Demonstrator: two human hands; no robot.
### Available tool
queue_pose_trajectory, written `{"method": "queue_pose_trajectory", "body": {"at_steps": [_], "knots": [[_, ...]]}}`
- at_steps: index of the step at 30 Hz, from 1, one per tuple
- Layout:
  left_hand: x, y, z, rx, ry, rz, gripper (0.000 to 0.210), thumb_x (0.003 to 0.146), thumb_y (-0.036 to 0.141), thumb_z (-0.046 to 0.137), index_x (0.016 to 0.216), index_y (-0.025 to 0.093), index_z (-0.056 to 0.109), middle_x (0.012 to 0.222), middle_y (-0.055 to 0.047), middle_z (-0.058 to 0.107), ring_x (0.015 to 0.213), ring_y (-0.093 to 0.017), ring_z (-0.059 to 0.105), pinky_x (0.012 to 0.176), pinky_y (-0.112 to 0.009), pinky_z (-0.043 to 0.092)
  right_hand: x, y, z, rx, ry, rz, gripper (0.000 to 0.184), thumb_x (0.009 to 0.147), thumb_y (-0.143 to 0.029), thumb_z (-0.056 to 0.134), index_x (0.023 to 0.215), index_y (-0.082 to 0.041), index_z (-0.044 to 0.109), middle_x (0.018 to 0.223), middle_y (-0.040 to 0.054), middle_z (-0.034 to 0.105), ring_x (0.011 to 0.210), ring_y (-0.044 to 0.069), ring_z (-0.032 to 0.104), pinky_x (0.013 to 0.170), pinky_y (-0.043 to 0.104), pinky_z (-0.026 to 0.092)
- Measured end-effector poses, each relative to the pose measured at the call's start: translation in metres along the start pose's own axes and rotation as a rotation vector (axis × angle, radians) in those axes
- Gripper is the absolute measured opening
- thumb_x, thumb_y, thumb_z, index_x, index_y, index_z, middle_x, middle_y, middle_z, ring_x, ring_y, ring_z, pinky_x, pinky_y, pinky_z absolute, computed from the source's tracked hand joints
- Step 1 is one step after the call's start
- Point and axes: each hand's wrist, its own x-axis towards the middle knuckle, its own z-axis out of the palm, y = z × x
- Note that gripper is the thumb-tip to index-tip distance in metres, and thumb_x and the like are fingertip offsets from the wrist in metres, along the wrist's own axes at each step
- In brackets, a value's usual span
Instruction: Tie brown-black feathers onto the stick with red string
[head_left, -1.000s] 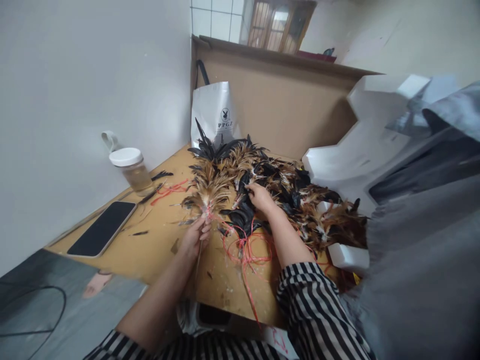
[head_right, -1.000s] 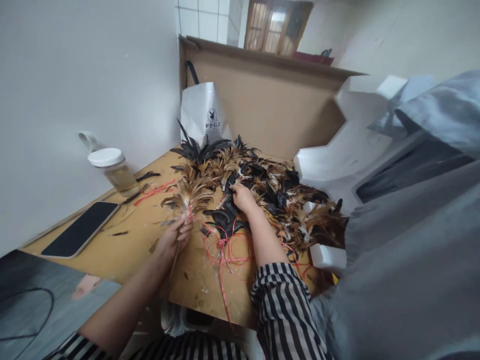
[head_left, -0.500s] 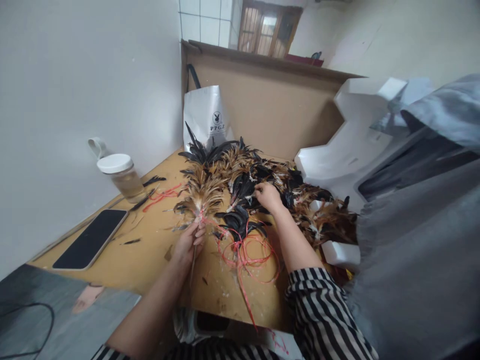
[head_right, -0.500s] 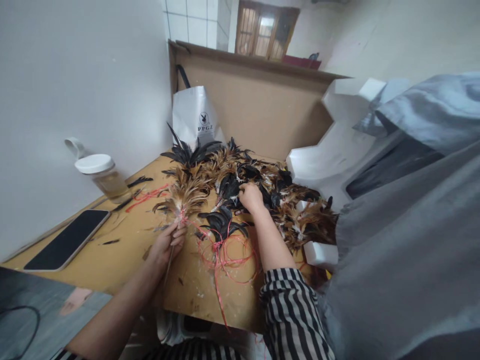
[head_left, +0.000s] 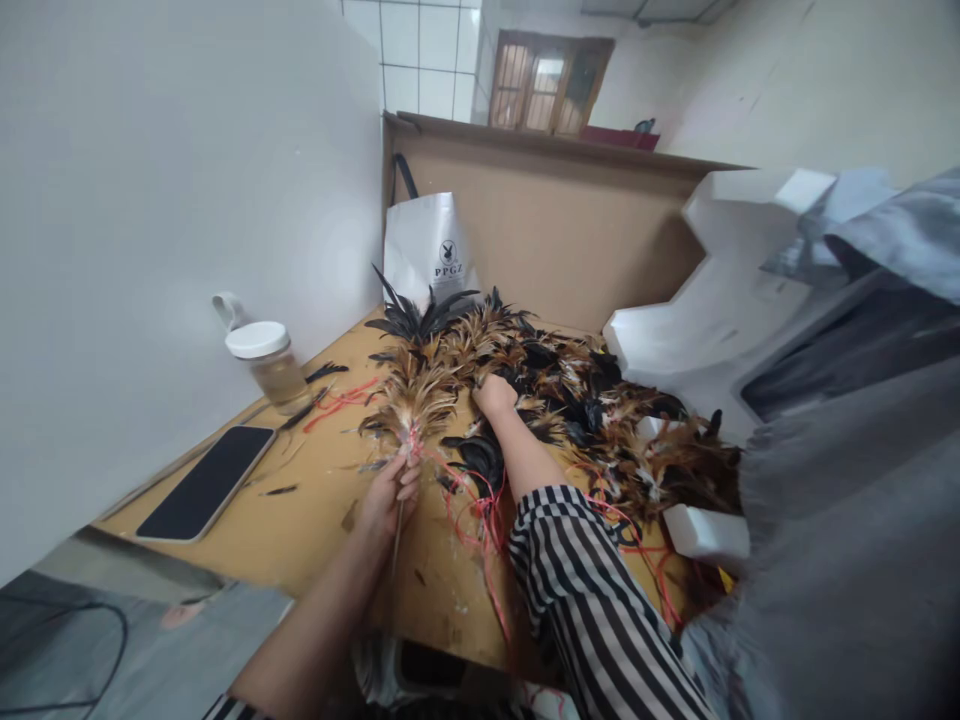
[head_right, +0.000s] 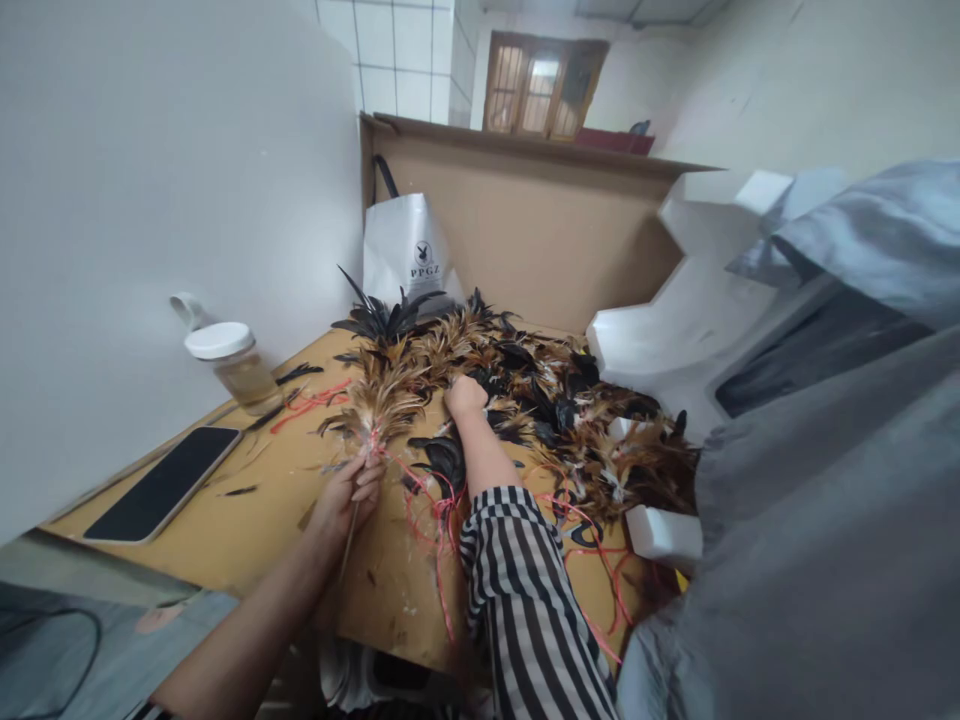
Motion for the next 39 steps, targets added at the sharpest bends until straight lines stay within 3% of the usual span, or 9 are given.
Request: {"method": "queue_pose_trajectory", "body": {"at_steps": [4, 8, 14, 19, 26, 29, 32, 34, 39], "knots": [[0.000, 0.000, 0.001, -0.007, 0.003, -0.006, 0.008, 0.085, 0.010, 0.046, 0.079, 0.015, 0.044, 0.064, 0.004, 0.039, 0.039, 0.000, 0.031, 0.027, -0.007, 0.019, 0.006, 0.017, -0.005, 0.445, -0.049, 0.065, 0.009, 0.064, -0.020, 0.060, 0.068, -0.014, 0.066, 0.071, 0.0076, 0.067, 0.076, 0.019, 0.062, 0.067, 0.026, 0.046], [0.000, 0.000, 0.001, -0.008, 0.004, -0.009, 0.007, 0.085, 0.010, 0.047, 0.080, 0.015, 0.044, 0.064, 0.004, 0.039, 0.039, 0.000, 0.031, 0.027, -0.007, 0.018, -0.001, 0.028, -0.017, 0.613, -0.076, 0.052, 0.011, 0.064, -0.022, 0.057, 0.068, -0.014, 0.062, 0.050, -0.0020, 0.054, 0.049, 0.010, 0.050, 0.048, 0.019, 0.039], [-0.002, 0.000, 0.003, 0.007, 0.007, 0.005, 0.007, 0.084, 0.012, 0.050, 0.080, 0.014, 0.045, 0.065, 0.004, 0.040, 0.040, 0.001, 0.032, 0.028, -0.007, 0.017, -0.030, 0.025, -0.043, 1.067, -0.209, -0.051, 0.021, 0.060, -0.032, 0.065, 0.068, -0.018, 0.054, 0.048, -0.0051, 0.052, 0.042, 0.007, 0.045, 0.040, 0.017, 0.034], [-0.002, -0.001, 0.005, -0.009, 0.029, -0.009, 0.008, 0.086, 0.011, 0.046, 0.078, 0.014, 0.045, 0.064, 0.004, 0.039, 0.038, 0.001, 0.030, 0.028, -0.007, 0.017, -0.070, 0.022, -0.055, 1.349, -0.344, -0.183, 0.028, 0.056, -0.032, 0.074, 0.063, -0.019, 0.051, 0.057, -0.0014, 0.061, 0.044, 0.008, 0.049, 0.041, 0.018, 0.037], [-0.003, 0.000, 0.006, 0.029, 0.004, -0.011, 0.008, 0.083, 0.012, 0.052, 0.078, 0.014, 0.046, 0.063, 0.004, 0.039, 0.038, 0.001, 0.031, 0.027, -0.008, 0.017, -0.107, 0.024, -0.047, 1.283, -0.331, -0.247, 0.025, 0.061, -0.033, 0.072, 0.067, -0.020, 0.052, 0.063, 0.0000, 0.064, 0.050, 0.011, 0.055, 0.046, 0.021, 0.041], [-0.002, -0.001, 0.003, 0.050, 0.007, 0.004, 0.011, 0.081, 0.013, 0.055, 0.076, 0.014, 0.046, 0.063, 0.004, 0.041, 0.039, 0.001, 0.031, 0.028, -0.008, 0.018, -0.118, 0.024, -0.035, 1.064, -0.158, -0.310, 0.017, 0.063, -0.030, 0.067, 0.066, -0.020, 0.053, 0.061, -0.0006, 0.062, 0.052, 0.012, 0.055, 0.051, 0.023, 0.043], [0.001, -0.003, 0.001, 0.087, 0.037, 0.025, 0.013, 0.079, 0.015, 0.060, 0.077, 0.014, 0.047, 0.062, 0.005, 0.042, 0.038, 0.000, 0.032, 0.028, -0.008, 0.017, -0.132, 0.020, -0.021, 0.823, 0.076, -0.474, 0.007, 0.069, -0.025, 0.058, 0.066, -0.020, 0.055, 0.072, 0.0016, 0.063, 0.064, 0.014, 0.058, 0.063, 0.027, 0.046], [0.003, -0.003, 0.000, 0.103, 0.042, 0.035, 0.014, 0.077, 0.016, 0.062, 0.077, 0.014, 0.048, 0.061, 0.005, 0.043, 0.038, 0.000, 0.032, 0.028, -0.008, 0.017, -0.144, 0.014, -0.015, 0.695, 0.147, -0.596, 0.008, 0.074, -0.021, 0.052, 0.068, -0.021, 0.056, 0.080, 0.0032, 0.063, 0.075, 0.016, 0.059, 0.072, 0.029, 0.046], [0.003, -0.005, -0.001, 0.118, 0.002, 0.062, 0.015, 0.075, 0.018, 0.065, 0.077, 0.012, 0.051, 0.061, 0.004, 0.044, 0.039, 0.000, 0.032, 0.029, -0.009, 0.017, -0.168, -0.003, -0.008, 0.636, 0.043, -0.713, 0.013, 0.078, -0.019, 0.050, 0.070, -0.022, 0.060, 0.081, 0.0037, 0.064, 0.080, 0.017, 0.059, 0.076, 0.029, 0.045]]}}
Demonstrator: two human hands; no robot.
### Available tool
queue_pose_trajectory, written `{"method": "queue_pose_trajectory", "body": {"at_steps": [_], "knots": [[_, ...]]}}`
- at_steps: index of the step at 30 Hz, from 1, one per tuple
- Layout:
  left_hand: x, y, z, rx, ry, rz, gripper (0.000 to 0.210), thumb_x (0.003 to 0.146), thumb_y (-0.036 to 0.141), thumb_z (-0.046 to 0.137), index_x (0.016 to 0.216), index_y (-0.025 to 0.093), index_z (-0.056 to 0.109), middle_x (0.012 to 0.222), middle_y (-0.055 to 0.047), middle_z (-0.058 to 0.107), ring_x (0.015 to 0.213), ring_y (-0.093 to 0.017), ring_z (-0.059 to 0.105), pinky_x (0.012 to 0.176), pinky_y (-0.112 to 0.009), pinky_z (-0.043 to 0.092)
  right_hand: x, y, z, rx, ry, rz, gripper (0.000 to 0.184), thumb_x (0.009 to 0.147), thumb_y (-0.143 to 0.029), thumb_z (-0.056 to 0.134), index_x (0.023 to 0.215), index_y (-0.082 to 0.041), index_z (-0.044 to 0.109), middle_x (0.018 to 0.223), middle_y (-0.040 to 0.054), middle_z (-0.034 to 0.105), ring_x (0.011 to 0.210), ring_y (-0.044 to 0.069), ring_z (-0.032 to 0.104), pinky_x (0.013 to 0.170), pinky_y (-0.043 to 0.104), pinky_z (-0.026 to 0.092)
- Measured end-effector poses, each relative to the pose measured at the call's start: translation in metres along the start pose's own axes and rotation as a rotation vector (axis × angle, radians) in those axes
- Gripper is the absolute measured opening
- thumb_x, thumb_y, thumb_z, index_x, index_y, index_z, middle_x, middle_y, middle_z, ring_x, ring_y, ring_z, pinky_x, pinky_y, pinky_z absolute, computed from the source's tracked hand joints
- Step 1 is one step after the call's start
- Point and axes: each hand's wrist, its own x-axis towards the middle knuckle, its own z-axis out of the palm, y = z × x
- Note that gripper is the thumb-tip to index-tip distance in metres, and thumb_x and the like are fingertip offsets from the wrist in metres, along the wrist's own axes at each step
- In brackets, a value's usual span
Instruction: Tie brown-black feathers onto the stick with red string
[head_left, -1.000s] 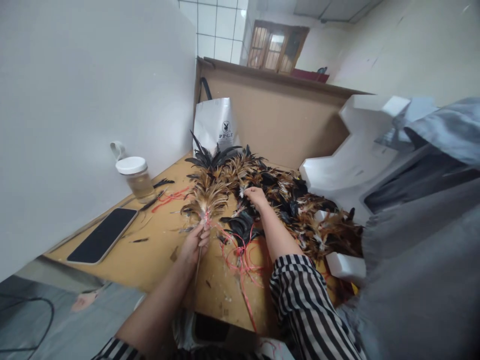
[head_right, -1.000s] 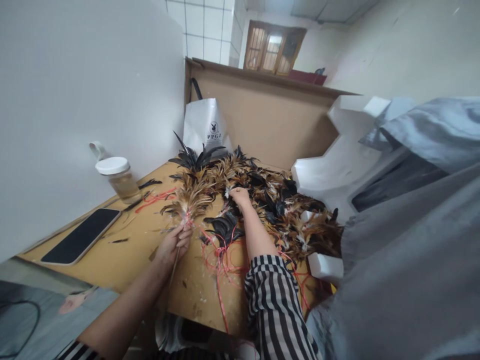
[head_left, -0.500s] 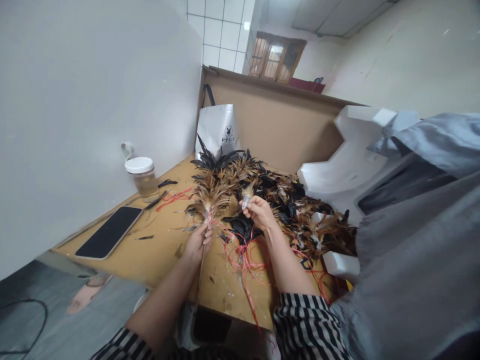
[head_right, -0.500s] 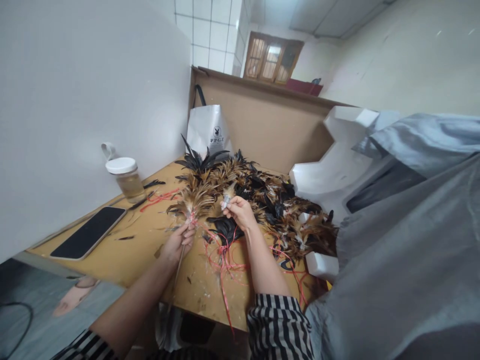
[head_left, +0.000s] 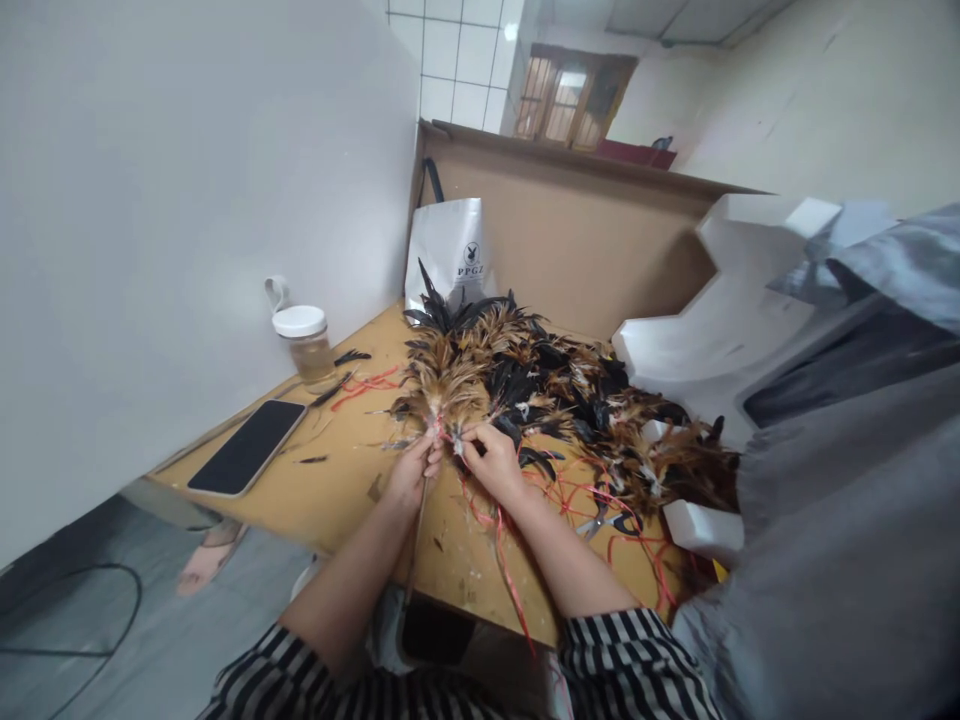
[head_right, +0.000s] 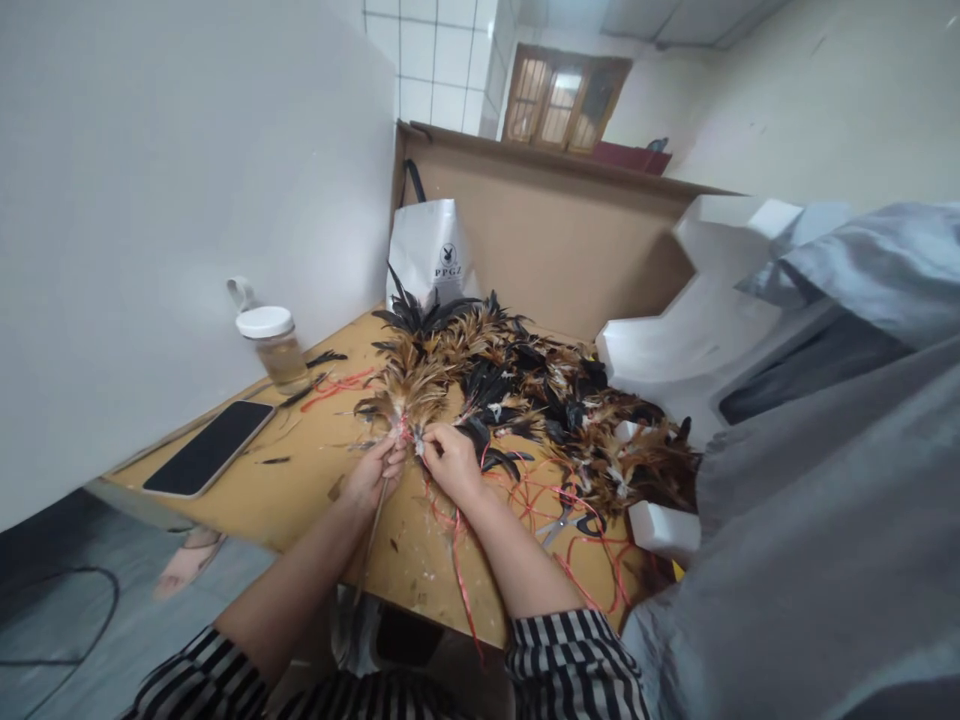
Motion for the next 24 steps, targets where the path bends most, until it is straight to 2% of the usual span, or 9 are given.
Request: {"method": "queue_pose_trajectory", "body": {"at_steps": [6, 10, 13, 15, 18, 21, 24], "knots": [[0.003, -0.005, -0.003, 0.021, 0.016, 0.036, 0.016, 0.074, 0.018, 0.065, 0.069, 0.012, 0.051, 0.052, 0.005, 0.040, 0.037, -0.001, 0.031, 0.030, -0.010, 0.018, 0.000, 0.000, 0.018, 0.326, -0.026, 0.321, 0.011, 0.074, -0.030, 0.060, 0.073, -0.020, 0.065, 0.071, 0.0022, 0.066, 0.063, 0.015, 0.059, 0.064, 0.027, 0.047], [0.004, -0.007, -0.003, 0.030, 0.008, 0.052, 0.017, 0.071, 0.018, 0.068, 0.071, 0.013, 0.052, 0.052, 0.006, 0.041, 0.037, -0.001, 0.031, 0.030, -0.010, 0.017, 0.004, 0.008, 0.027, 0.514, 0.000, 0.502, 0.020, 0.062, -0.034, 0.071, 0.067, -0.018, 0.060, 0.058, -0.0012, 0.061, 0.051, 0.012, 0.054, 0.053, 0.024, 0.042], [0.004, -0.008, -0.003, 0.055, -0.009, 0.071, 0.022, 0.068, 0.022, 0.071, 0.069, 0.012, 0.051, 0.053, 0.005, 0.044, 0.038, -0.001, 0.032, 0.031, -0.010, 0.018, 0.006, 0.009, 0.030, 0.610, -0.021, 0.591, 0.028, 0.056, -0.034, 0.075, 0.063, -0.018, 0.053, 0.051, -0.0038, 0.057, 0.045, 0.009, 0.049, 0.047, 0.021, 0.037], [0.004, -0.008, -0.005, 0.078, -0.013, 0.080, 0.026, 0.065, 0.025, 0.074, 0.068, 0.013, 0.051, 0.052, 0.005, 0.044, 0.038, -0.001, 0.031, 0.031, -0.011, 0.019, 0.007, 0.006, 0.029, 0.636, -0.091, 0.606, 0.030, 0.055, -0.035, 0.075, 0.061, -0.018, 0.052, 0.052, -0.0027, 0.058, 0.045, 0.009, 0.049, 0.047, 0.021, 0.037], [0.005, -0.009, -0.006, 0.109, -0.001, 0.084, 0.030, 0.062, 0.029, 0.076, 0.068, 0.013, 0.052, 0.053, 0.005, 0.044, 0.038, -0.001, 0.032, 0.031, -0.011, 0.018, 0.010, 0.004, 0.020, 0.620, -0.123, 0.569, 0.028, 0.055, -0.035, 0.075, 0.063, -0.016, 0.057, 0.057, -0.0019, 0.060, 0.050, 0.009, 0.050, 0.051, 0.022, 0.039], [0.004, -0.009, -0.007, 0.145, 0.016, 0.096, 0.032, 0.058, 0.030, 0.078, 0.071, 0.012, 0.055, 0.057, 0.004, 0.048, 0.040, -0.001, 0.035, 0.031, -0.012, 0.017, 0.018, 0.005, 0.001, 0.593, 0.024, 0.565, 0.025, 0.057, -0.033, 0.075, 0.067, -0.016, 0.060, 0.058, -0.0030, 0.059, 0.051, 0.008, 0.048, 0.050, 0.021, 0.037], [0.003, -0.009, -0.005, 0.191, 0.035, 0.113, 0.033, 0.056, 0.031, 0.079, 0.069, 0.011, 0.056, 0.058, 0.003, 0.049, 0.041, -0.001, 0.035, 0.032, -0.012, 0.017, 0.028, 0.003, -0.021, 0.731, 0.132, 0.634, 0.028, 0.057, -0.035, 0.075, 0.065, -0.016, 0.058, 0.054, -0.0035, 0.053, 0.048, 0.007, 0.043, 0.044, 0.019, 0.031]]}}
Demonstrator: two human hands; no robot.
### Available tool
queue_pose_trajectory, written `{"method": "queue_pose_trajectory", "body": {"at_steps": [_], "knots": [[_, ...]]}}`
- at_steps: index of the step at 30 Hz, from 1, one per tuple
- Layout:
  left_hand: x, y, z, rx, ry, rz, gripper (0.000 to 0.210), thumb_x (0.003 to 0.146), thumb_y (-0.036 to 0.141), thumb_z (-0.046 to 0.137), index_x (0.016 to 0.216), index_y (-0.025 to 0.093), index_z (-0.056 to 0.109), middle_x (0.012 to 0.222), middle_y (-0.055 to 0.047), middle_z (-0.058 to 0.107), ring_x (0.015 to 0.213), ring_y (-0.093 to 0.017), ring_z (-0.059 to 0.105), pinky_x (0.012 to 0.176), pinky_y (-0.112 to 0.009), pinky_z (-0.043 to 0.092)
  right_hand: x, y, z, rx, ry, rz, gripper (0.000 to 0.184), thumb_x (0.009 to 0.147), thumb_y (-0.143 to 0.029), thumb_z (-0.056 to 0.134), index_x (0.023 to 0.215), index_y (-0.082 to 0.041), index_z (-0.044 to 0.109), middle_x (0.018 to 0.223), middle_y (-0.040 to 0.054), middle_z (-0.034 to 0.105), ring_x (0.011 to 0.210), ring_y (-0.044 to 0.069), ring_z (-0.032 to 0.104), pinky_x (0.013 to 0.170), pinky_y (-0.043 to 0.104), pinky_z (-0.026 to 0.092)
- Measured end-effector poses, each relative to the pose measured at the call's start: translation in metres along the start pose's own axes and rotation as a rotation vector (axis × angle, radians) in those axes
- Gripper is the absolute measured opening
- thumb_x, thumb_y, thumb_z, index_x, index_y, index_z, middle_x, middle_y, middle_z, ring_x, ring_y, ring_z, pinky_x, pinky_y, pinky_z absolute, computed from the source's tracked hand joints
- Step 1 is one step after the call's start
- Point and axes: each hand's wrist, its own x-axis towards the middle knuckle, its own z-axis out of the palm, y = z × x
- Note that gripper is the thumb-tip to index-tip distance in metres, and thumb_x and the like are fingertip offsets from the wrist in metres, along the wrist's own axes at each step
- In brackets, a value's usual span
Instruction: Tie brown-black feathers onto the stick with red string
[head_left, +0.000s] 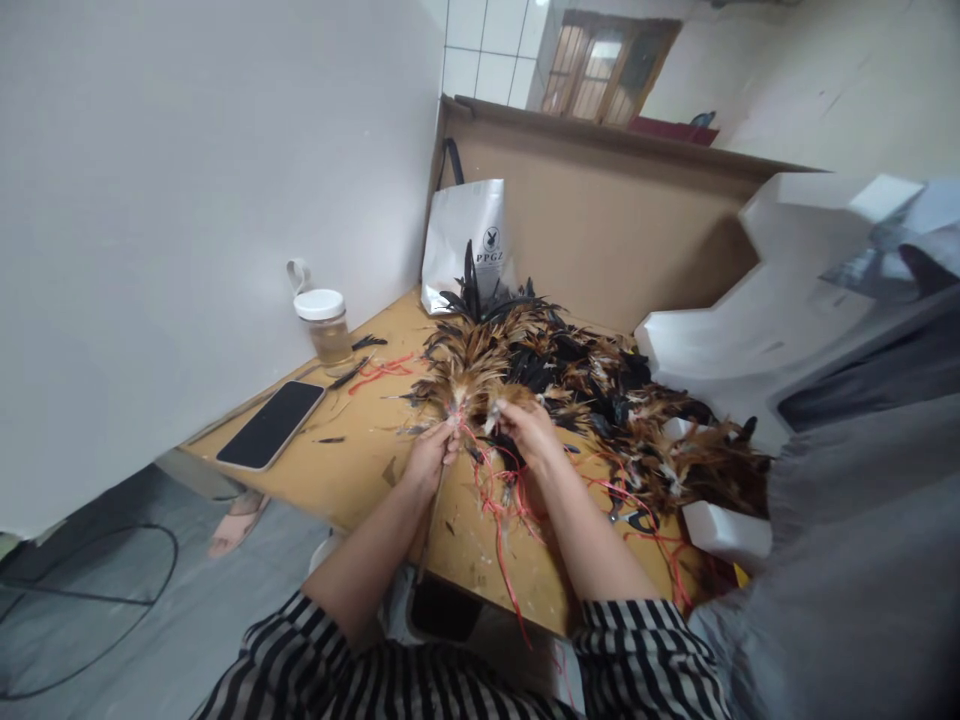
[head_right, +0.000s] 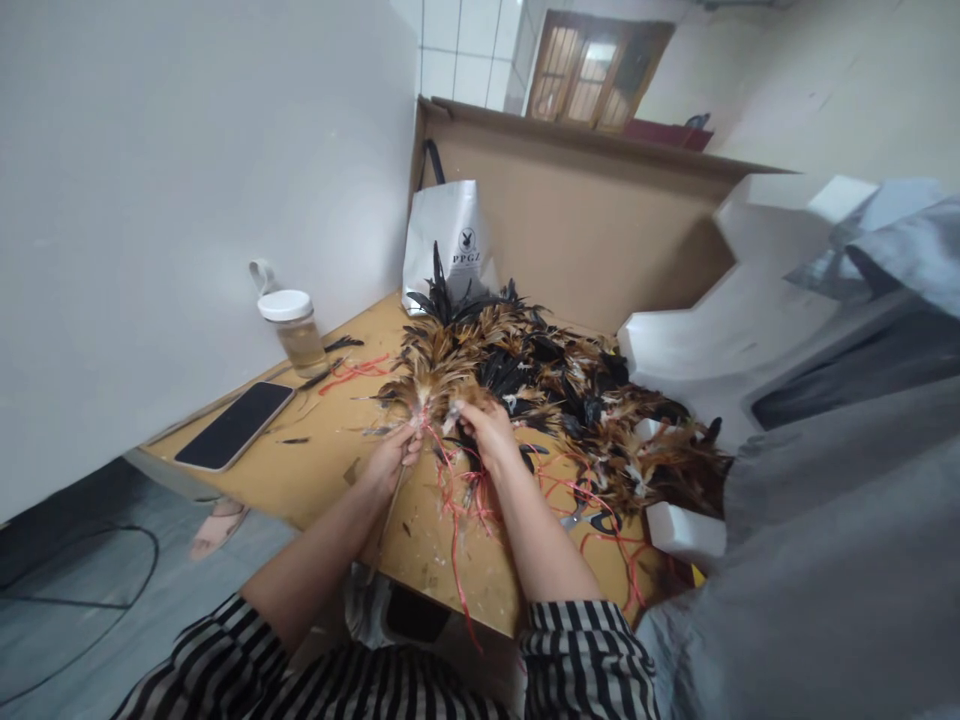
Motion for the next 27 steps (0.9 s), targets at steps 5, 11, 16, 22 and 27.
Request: {"method": "queue_pose_trajectory", "body": {"at_steps": [5, 11, 16, 22, 27], "knots": [[-0.005, 0.004, 0.008, 0.064, 0.011, 0.013, 0.036, 0.053, 0.036, 0.080, 0.065, 0.011, 0.056, 0.057, 0.003, 0.049, 0.041, -0.001, 0.034, 0.032, -0.014, 0.017, 0.003, -0.013, 0.009, 0.089, -0.091, -0.015, 0.030, 0.061, -0.037, 0.073, 0.062, -0.016, 0.051, 0.050, -0.0055, 0.044, 0.043, 0.004, 0.032, 0.039, 0.019, 0.021], [-0.008, 0.005, 0.012, 0.111, -0.004, 0.037, 0.037, 0.054, 0.039, 0.078, 0.070, 0.011, 0.060, 0.059, 0.001, 0.055, 0.040, -0.002, 0.035, 0.034, -0.016, 0.018, 0.006, 0.010, 0.042, -0.200, -0.027, -0.118, 0.025, 0.061, -0.037, 0.069, 0.067, -0.016, 0.056, 0.052, -0.0042, 0.051, 0.044, 0.007, 0.038, 0.043, 0.021, 0.030], [-0.005, 0.002, 0.009, 0.108, 0.003, 0.035, 0.034, 0.055, 0.037, 0.077, 0.070, 0.011, 0.061, 0.061, -0.002, 0.060, 0.039, -0.003, 0.035, 0.034, -0.017, 0.016, 0.010, 0.021, 0.043, -0.353, -0.025, -0.100, 0.025, 0.067, -0.039, 0.062, 0.063, -0.016, 0.055, 0.052, -0.0016, 0.054, 0.044, 0.010, 0.044, 0.043, 0.022, 0.032], [-0.008, 0.005, 0.011, 0.097, -0.010, 0.035, 0.034, 0.056, 0.037, 0.075, 0.075, 0.011, 0.064, 0.062, -0.003, 0.061, 0.040, -0.004, 0.036, 0.035, -0.017, 0.017, 0.011, 0.014, 0.033, -0.292, -0.026, -0.016, 0.026, 0.064, -0.038, 0.063, 0.056, -0.019, 0.046, 0.039, -0.0078, 0.036, 0.036, 0.006, 0.027, 0.037, 0.021, 0.020], [-0.008, 0.004, 0.011, 0.121, -0.017, 0.038, 0.032, 0.057, 0.038, 0.074, 0.070, 0.011, 0.063, 0.062, -0.002, 0.059, 0.039, -0.003, 0.034, 0.034, -0.017, 0.015, 0.017, 0.023, 0.028, -0.359, -0.034, -0.083, 0.017, 0.061, -0.029, 0.063, 0.066, -0.017, 0.053, 0.051, -0.0039, 0.052, 0.042, 0.008, 0.041, 0.042, 0.021, 0.032]]}}
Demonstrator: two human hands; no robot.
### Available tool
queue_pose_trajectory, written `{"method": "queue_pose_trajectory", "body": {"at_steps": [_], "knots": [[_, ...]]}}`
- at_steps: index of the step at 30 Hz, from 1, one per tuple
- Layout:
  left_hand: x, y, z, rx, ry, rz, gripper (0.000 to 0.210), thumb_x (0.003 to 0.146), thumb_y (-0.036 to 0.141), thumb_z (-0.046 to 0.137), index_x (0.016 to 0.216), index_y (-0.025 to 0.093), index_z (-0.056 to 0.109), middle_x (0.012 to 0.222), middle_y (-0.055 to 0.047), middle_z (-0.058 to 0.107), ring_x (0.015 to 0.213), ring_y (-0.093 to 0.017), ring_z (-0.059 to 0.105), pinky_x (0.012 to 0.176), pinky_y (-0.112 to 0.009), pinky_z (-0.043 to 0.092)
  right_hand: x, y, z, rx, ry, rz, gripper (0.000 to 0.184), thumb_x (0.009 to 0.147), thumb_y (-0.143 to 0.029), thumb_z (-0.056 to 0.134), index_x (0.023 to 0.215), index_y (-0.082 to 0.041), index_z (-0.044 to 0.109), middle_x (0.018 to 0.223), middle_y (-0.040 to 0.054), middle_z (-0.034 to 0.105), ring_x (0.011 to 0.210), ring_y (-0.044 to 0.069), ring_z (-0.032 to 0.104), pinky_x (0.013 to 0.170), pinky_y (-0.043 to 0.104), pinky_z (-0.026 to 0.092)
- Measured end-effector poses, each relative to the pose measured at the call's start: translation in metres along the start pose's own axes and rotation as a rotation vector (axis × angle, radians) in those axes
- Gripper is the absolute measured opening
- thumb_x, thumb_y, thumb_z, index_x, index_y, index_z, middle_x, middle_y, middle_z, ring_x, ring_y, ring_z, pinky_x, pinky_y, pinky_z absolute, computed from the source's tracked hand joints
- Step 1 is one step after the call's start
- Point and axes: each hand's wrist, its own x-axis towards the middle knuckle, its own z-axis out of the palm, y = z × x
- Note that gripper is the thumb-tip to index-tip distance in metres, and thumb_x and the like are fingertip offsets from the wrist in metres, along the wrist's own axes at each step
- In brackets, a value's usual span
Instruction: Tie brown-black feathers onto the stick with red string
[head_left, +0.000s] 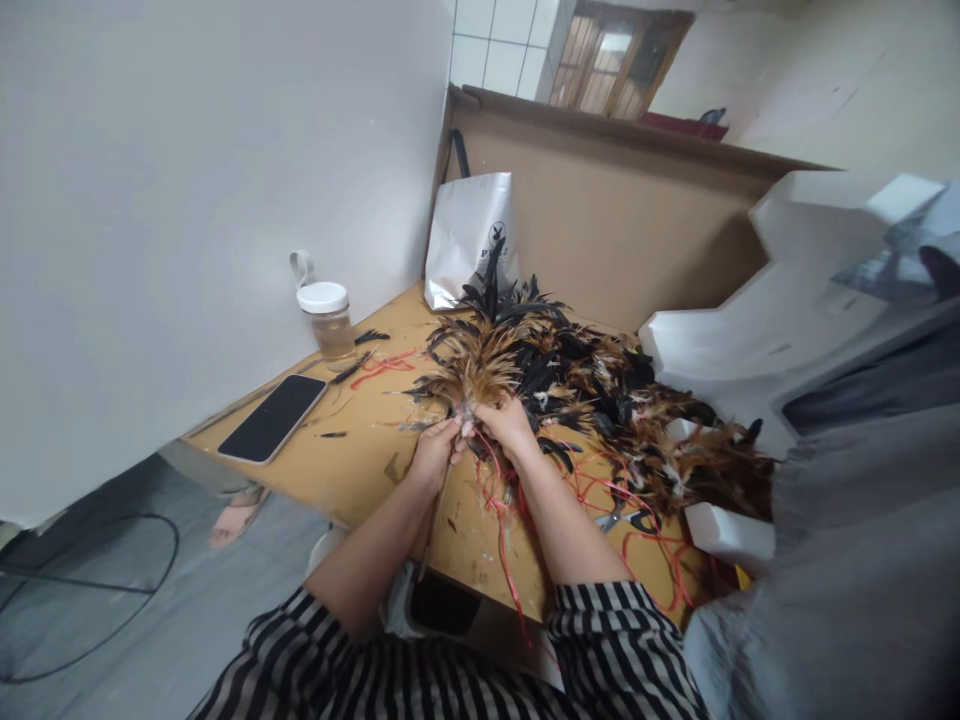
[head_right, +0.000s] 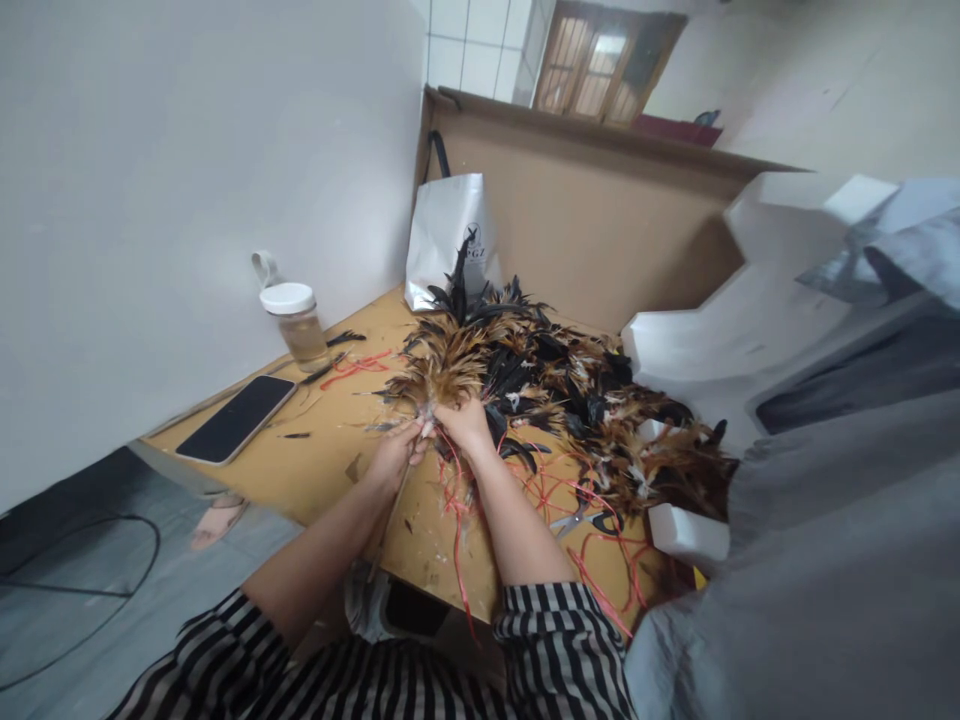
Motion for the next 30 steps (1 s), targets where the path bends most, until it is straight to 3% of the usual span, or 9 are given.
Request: {"method": "queue_pose_trajectory", "body": {"at_steps": [3, 8, 12, 15, 25, 30], "knots": [[0.001, -0.003, -0.001, 0.032, -0.007, 0.012, 0.031, 0.059, 0.039, 0.073, 0.068, 0.011, 0.061, 0.059, -0.001, 0.057, 0.039, -0.003, 0.033, 0.034, -0.018, 0.015, 0.003, 0.014, 0.005, -0.127, 0.037, -0.083, 0.014, 0.063, -0.027, 0.060, 0.072, -0.017, 0.056, 0.060, -0.0010, 0.061, 0.050, 0.011, 0.051, 0.049, 0.022, 0.039], [0.004, -0.006, -0.004, 0.046, -0.016, 0.036, 0.032, 0.059, 0.040, 0.073, 0.061, 0.012, 0.056, 0.053, 0.002, 0.048, 0.039, -0.002, 0.031, 0.034, -0.017, 0.015, 0.003, 0.021, 0.009, -0.130, 0.068, -0.042, 0.020, 0.063, -0.034, 0.063, 0.068, -0.017, 0.055, 0.054, -0.0022, 0.059, 0.044, 0.010, 0.048, 0.044, 0.021, 0.036], [0.007, -0.006, -0.007, 0.003, -0.001, 0.017, 0.033, 0.055, 0.037, 0.075, 0.063, 0.013, 0.055, 0.054, 0.004, 0.046, 0.039, -0.002, 0.029, 0.034, -0.016, 0.015, -0.003, 0.009, 0.002, 0.010, -0.097, 0.142, 0.033, 0.061, -0.047, 0.067, 0.059, -0.018, 0.051, 0.043, -0.0040, 0.052, 0.033, 0.006, 0.035, 0.035, 0.020, 0.024], [0.008, -0.006, -0.008, -0.002, -0.009, 0.019, 0.030, 0.057, 0.036, 0.073, 0.062, 0.013, 0.055, 0.054, 0.004, 0.045, 0.039, -0.001, 0.029, 0.034, -0.016, 0.015, -0.008, 0.003, -0.003, 0.032, -0.203, 0.195, 0.039, 0.059, -0.051, 0.069, 0.056, -0.017, 0.052, 0.042, -0.0046, 0.050, 0.033, 0.005, 0.032, 0.036, 0.020, 0.020], [0.002, -0.002, -0.005, 0.030, -0.008, 0.041, 0.031, 0.062, 0.039, 0.071, 0.061, 0.013, 0.054, 0.054, 0.003, 0.045, 0.040, -0.002, 0.030, 0.035, -0.017, 0.016, -0.007, 0.015, 0.005, 0.062, -0.097, 0.186, 0.038, 0.049, -0.045, 0.077, 0.056, -0.015, 0.054, 0.049, -0.0035, 0.055, 0.045, 0.007, 0.044, 0.047, 0.021, 0.033], [0.001, -0.001, -0.004, 0.057, -0.026, 0.061, 0.032, 0.065, 0.042, 0.068, 0.059, 0.014, 0.053, 0.047, 0.004, 0.041, 0.038, -0.003, 0.027, 0.035, -0.018, 0.015, -0.009, 0.014, 0.005, 0.195, -0.189, 0.303, 0.041, 0.050, -0.046, 0.078, 0.062, -0.016, 0.053, 0.049, -0.0026, 0.055, 0.041, 0.007, 0.045, 0.041, 0.019, 0.033]]}}
